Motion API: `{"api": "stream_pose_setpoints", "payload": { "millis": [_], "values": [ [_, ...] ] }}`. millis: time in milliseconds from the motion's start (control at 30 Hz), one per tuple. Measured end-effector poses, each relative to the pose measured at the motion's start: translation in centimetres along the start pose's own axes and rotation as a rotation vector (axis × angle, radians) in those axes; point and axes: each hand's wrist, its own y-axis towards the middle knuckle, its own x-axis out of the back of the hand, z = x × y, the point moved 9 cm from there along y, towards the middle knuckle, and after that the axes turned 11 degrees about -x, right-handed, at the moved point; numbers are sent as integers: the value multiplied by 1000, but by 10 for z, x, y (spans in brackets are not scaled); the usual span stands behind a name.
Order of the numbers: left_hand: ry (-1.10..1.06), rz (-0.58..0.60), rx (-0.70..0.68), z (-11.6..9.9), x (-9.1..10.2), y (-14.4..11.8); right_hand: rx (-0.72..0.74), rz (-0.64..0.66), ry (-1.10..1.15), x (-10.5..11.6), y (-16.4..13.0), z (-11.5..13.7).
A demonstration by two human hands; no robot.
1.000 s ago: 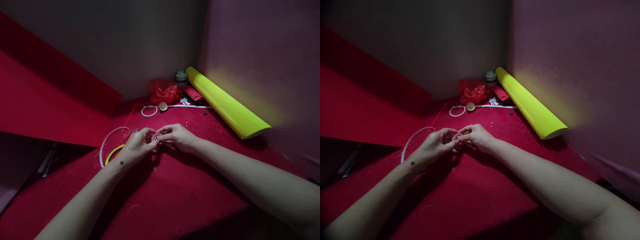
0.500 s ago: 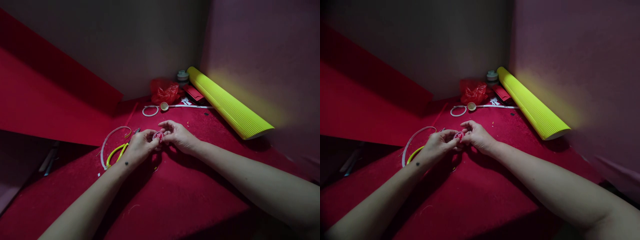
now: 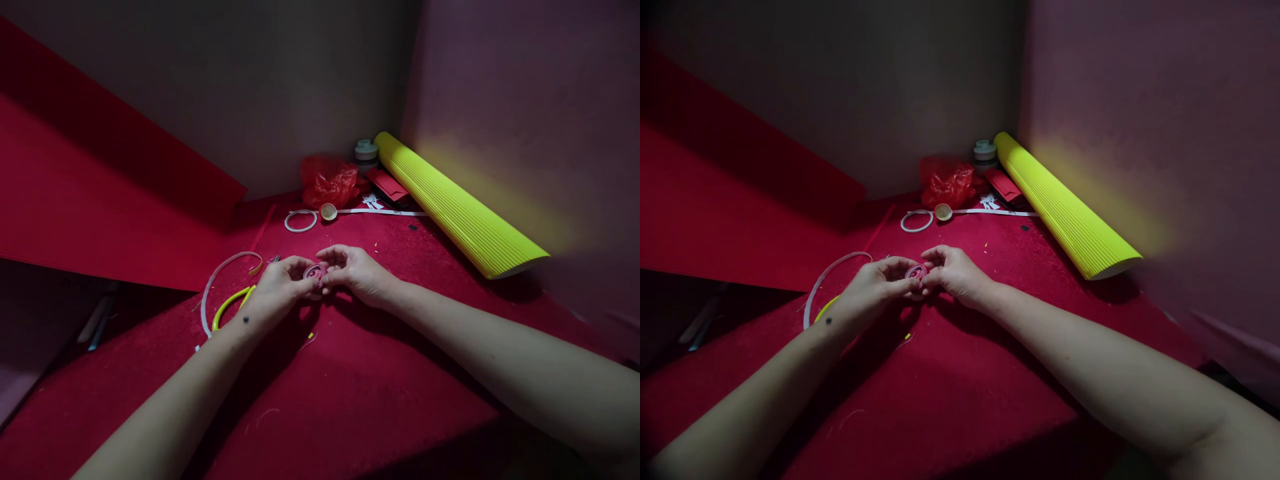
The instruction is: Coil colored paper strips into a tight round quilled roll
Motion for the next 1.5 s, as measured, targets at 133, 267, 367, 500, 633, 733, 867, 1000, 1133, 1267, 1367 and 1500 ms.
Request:
{"api": "stream_pose_setpoints", "payload": {
  "millis": [133, 267, 367, 500, 633, 733, 867, 1000, 1133, 1267, 1367, 1500],
  "values": [
    [-91, 22, 29, 1, -2, -1, -15, -7, 64, 3, 0, -2],
    [-130, -5, 44, 4, -1, -2, 19, -23, 64, 6, 1, -2],
    [-111, -13, 33, 2, 0, -2, 0, 13, 34, 3, 3, -5],
    [-91, -40, 38, 2, 2, -1, -8, 72, 12, -3, 2, -4],
    [-74, -48, 71, 5, 2, -2, 8, 97, -49, -6, 0, -2],
    [-18, -35, 65, 4, 2, -1, -10, 58, -56, -3, 0, -3],
    [6, -35, 38, 1, 3, -1, -39, 46, -2, -2, 0, -4],
    [-25, -34, 55, 2, 2, -2, -27, 62, -11, -3, -1, -2],
    [12, -16, 34, 2, 2, -2, -33, 65, -37, -2, 1, -4],
    [-13, -25, -29, 0, 3, 0, -55, 66, 8, 0, 3, -6],
    [-64, -54, -110, -6, 5, 1, -5, 73, 44, 1, 2, 1],
    [-14, -65, -246, -21, 5, -3, 127, 44, -46, 0, -6, 17]
  ]
}}
